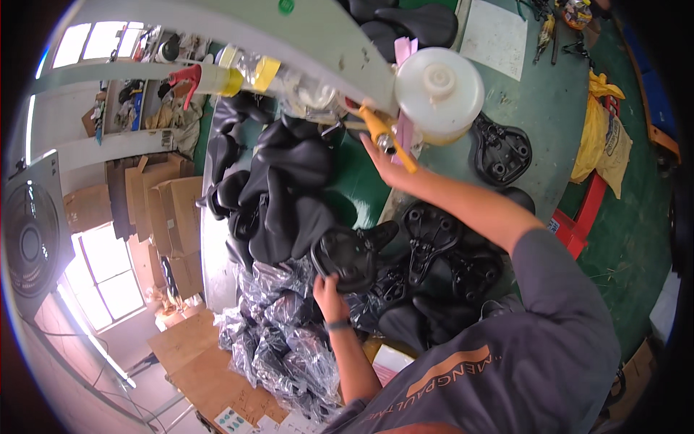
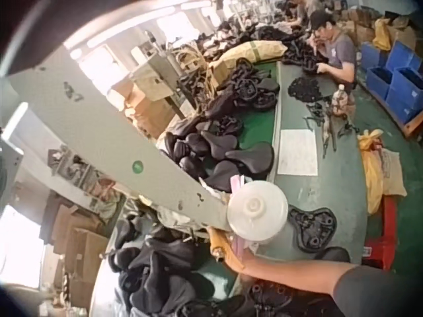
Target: Inspecting and wiping down bicycle seats before putting them in plastic bags.
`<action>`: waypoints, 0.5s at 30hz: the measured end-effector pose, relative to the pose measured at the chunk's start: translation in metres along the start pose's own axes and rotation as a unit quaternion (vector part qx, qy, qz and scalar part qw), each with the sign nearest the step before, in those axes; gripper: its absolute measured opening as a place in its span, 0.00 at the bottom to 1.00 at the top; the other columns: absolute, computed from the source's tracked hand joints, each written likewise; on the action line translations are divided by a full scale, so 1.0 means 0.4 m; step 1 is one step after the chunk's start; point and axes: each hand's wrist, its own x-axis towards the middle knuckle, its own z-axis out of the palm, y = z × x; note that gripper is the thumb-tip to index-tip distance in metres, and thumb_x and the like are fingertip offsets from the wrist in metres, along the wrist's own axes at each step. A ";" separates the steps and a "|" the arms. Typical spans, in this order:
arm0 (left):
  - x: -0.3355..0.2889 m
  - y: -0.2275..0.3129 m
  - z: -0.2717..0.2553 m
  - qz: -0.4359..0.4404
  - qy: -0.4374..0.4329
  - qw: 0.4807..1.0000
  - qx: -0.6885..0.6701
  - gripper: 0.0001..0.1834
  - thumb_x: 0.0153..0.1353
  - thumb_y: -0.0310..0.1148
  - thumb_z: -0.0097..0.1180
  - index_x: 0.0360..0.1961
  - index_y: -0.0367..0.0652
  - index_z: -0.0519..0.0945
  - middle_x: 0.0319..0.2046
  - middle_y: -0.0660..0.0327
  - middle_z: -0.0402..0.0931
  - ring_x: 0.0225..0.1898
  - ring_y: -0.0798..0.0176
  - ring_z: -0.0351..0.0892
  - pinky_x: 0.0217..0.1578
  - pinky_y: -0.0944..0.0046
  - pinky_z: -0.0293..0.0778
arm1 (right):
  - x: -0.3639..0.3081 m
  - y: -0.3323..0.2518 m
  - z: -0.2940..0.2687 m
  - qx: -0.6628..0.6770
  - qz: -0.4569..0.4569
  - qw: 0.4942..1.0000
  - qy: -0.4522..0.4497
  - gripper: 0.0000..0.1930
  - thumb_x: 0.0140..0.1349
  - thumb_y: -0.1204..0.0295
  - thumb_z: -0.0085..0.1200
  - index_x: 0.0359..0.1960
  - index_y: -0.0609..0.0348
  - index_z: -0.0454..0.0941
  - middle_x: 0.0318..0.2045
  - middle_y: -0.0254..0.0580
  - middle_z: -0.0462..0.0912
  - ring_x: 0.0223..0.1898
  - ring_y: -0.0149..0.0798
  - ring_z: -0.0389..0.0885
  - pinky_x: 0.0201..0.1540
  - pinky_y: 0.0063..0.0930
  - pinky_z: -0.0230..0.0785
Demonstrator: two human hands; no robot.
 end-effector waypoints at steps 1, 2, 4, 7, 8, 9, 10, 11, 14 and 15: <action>-0.171 -0.061 -0.152 0.017 0.092 0.995 -0.035 0.14 0.68 0.23 0.59 0.54 0.35 0.83 0.43 0.64 0.86 0.41 0.68 0.84 0.43 0.67 0.79 | 0.151 -0.114 -0.173 0.311 0.140 0.938 0.062 0.38 0.68 0.80 0.51 0.82 0.56 0.62 0.75 0.70 0.68 0.73 0.71 0.73 0.72 0.61 0.73; -0.319 -0.068 -0.212 -0.037 0.126 0.988 -0.082 0.15 0.69 0.22 0.57 0.56 0.35 0.82 0.46 0.61 0.87 0.42 0.66 0.86 0.45 0.66 0.81 | 0.235 -0.137 -0.239 0.487 0.121 0.854 0.135 0.38 0.69 0.78 0.49 0.83 0.51 0.60 0.75 0.67 0.69 0.72 0.70 0.74 0.71 0.61 0.73; -0.504 -0.103 -0.279 -0.034 0.121 0.979 -0.163 0.20 0.72 0.30 0.56 0.63 0.35 0.80 0.56 0.55 0.87 0.56 0.54 0.88 0.60 0.55 0.83 | 0.318 -0.075 -0.192 0.455 0.098 0.885 -0.022 0.37 0.71 0.77 0.50 0.82 0.43 0.62 0.74 0.57 0.71 0.70 0.62 0.76 0.68 0.58 0.74; -0.757 -0.141 -0.283 -0.049 0.208 0.934 -0.288 0.27 0.77 0.41 0.49 0.70 0.37 0.76 0.60 0.53 0.86 0.61 0.49 0.85 0.67 0.46 0.79 | 0.332 -0.091 -0.277 0.153 0.042 0.987 0.040 0.35 0.71 0.71 0.53 0.81 0.42 0.65 0.72 0.53 0.72 0.71 0.58 0.74 0.68 0.55 0.72; -0.811 -0.144 -0.283 -0.046 0.195 0.925 -0.323 0.32 0.77 0.47 0.46 0.73 0.38 0.74 0.65 0.51 0.83 0.65 0.46 0.82 0.72 0.43 0.74 | 0.326 -0.097 -0.292 0.158 0.024 0.987 0.012 0.37 0.71 0.69 0.54 0.82 0.44 0.63 0.73 0.57 0.71 0.73 0.60 0.71 0.72 0.59 0.67; -0.833 -0.139 -0.260 -0.031 0.193 0.921 -0.337 0.31 0.77 0.47 0.49 0.73 0.38 0.74 0.67 0.50 0.81 0.67 0.46 0.81 0.73 0.44 0.73 | 0.320 -0.095 -0.335 0.122 0.006 0.992 0.010 0.37 0.72 0.68 0.54 0.83 0.45 0.62 0.73 0.59 0.70 0.71 0.59 0.72 0.72 0.60 0.65; -0.862 -0.168 -0.262 -0.027 0.216 0.913 -0.345 0.32 0.77 0.47 0.51 0.73 0.38 0.74 0.67 0.50 0.80 0.67 0.46 0.80 0.73 0.43 0.72 | 0.312 -0.087 -0.354 0.136 0.003 0.990 0.033 0.37 0.69 0.69 0.56 0.82 0.46 0.63 0.70 0.59 0.73 0.68 0.59 0.75 0.70 0.59 0.67; -0.885 -0.207 -0.271 -0.022 0.238 0.905 -0.352 0.32 0.77 0.48 0.52 0.74 0.38 0.74 0.68 0.49 0.79 0.68 0.45 0.79 0.74 0.43 0.72 | 0.301 -0.078 -0.378 0.148 0.001 0.987 0.056 0.38 0.67 0.70 0.58 0.81 0.48 0.64 0.66 0.59 0.76 0.64 0.59 0.78 0.67 0.58 0.68; -0.935 -0.307 -0.298 -0.016 0.243 0.897 -0.370 0.35 0.75 0.50 0.56 0.75 0.39 0.73 0.70 0.49 0.77 0.69 0.44 0.77 0.75 0.42 0.71 | 0.221 -0.103 -0.562 0.337 -0.054 0.935 -0.093 0.39 0.60 0.74 0.63 0.77 0.51 0.68 0.57 0.58 0.80 0.56 0.59 0.81 0.61 0.54 0.71; -0.935 -0.320 -0.297 -0.013 0.215 0.893 -0.396 0.36 0.74 0.50 0.57 0.75 0.39 0.72 0.71 0.49 0.76 0.70 0.43 0.77 0.75 0.42 0.70 | 0.160 -0.107 -0.589 0.350 -0.075 0.933 -0.036 0.43 0.49 0.72 0.73 0.72 0.51 0.71 0.47 0.53 0.83 0.47 0.56 0.84 0.52 0.50 0.73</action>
